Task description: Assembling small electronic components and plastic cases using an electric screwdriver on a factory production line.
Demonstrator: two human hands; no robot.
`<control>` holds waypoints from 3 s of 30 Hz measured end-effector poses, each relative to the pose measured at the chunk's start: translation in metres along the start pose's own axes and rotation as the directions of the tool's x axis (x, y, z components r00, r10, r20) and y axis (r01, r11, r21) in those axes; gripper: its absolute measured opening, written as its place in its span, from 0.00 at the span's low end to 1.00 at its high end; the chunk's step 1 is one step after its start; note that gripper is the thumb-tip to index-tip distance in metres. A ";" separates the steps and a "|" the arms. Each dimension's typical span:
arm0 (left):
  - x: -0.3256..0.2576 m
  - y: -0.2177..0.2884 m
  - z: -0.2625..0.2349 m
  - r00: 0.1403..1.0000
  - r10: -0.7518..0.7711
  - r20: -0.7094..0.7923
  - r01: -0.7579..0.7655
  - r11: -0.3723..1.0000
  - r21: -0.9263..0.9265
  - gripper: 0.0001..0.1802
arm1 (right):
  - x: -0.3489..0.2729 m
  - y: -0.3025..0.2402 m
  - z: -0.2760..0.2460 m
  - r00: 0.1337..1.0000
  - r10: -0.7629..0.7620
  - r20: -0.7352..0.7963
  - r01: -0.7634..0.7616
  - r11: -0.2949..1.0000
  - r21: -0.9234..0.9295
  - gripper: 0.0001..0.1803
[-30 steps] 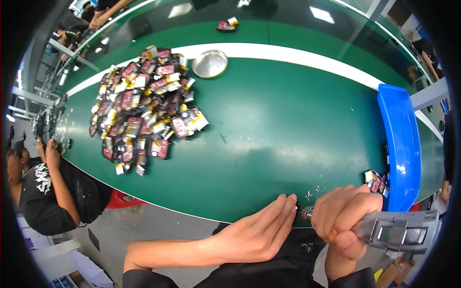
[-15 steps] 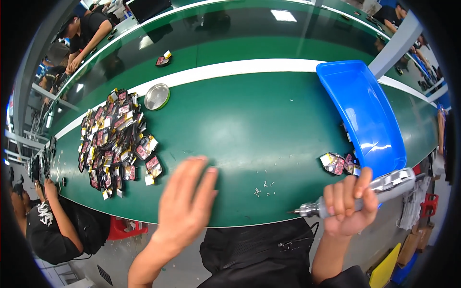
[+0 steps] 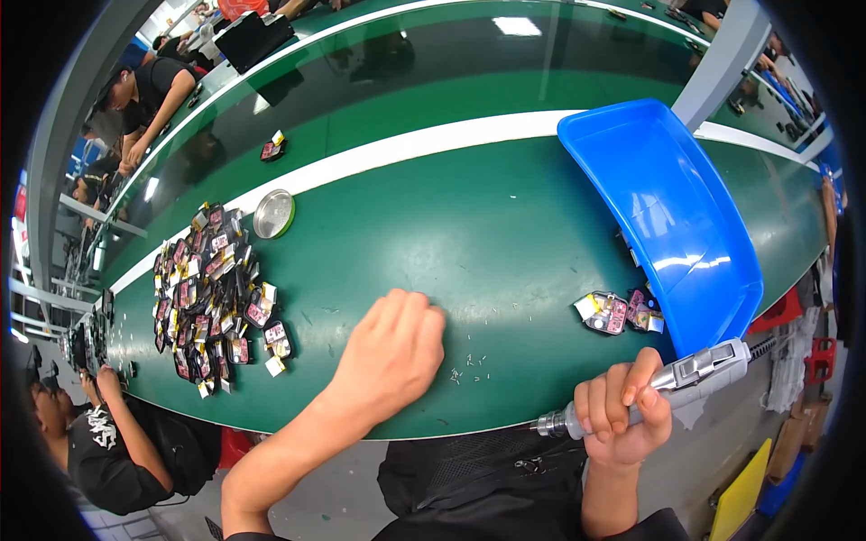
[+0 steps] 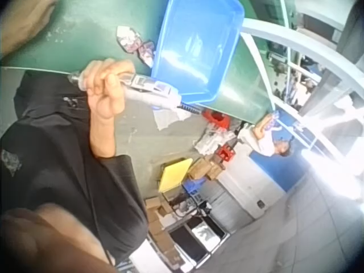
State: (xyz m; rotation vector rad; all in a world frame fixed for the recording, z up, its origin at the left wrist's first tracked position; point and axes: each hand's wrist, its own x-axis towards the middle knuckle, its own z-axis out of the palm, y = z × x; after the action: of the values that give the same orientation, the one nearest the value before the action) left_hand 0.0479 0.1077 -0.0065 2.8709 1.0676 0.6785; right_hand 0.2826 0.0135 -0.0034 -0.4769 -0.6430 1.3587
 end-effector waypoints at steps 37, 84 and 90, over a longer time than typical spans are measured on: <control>-0.069 0.088 -0.009 0.727 -0.649 0.225 -0.018 -0.345 -0.938 0.05 | 0.014 0.023 0.074 0.995 -0.095 -0.030 0.100 0.966 0.240 0.10; 0.002 -0.182 -0.103 0.778 -0.568 -0.267 0.626 0.734 0.263 0.13 | 0.026 0.036 0.047 0.967 -0.047 -0.249 0.109 0.964 0.241 0.08; 0.005 -0.320 -0.076 0.484 -0.871 -0.089 0.778 0.382 0.499 0.22 | 0.025 0.017 0.055 0.974 0.062 -0.218 -0.003 0.965 0.262 0.07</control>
State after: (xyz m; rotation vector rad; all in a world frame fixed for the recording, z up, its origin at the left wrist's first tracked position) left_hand -0.1779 0.3461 0.0166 2.0134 2.6229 0.0255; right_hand 0.2357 0.0376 0.0297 -0.4214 -0.2662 1.3736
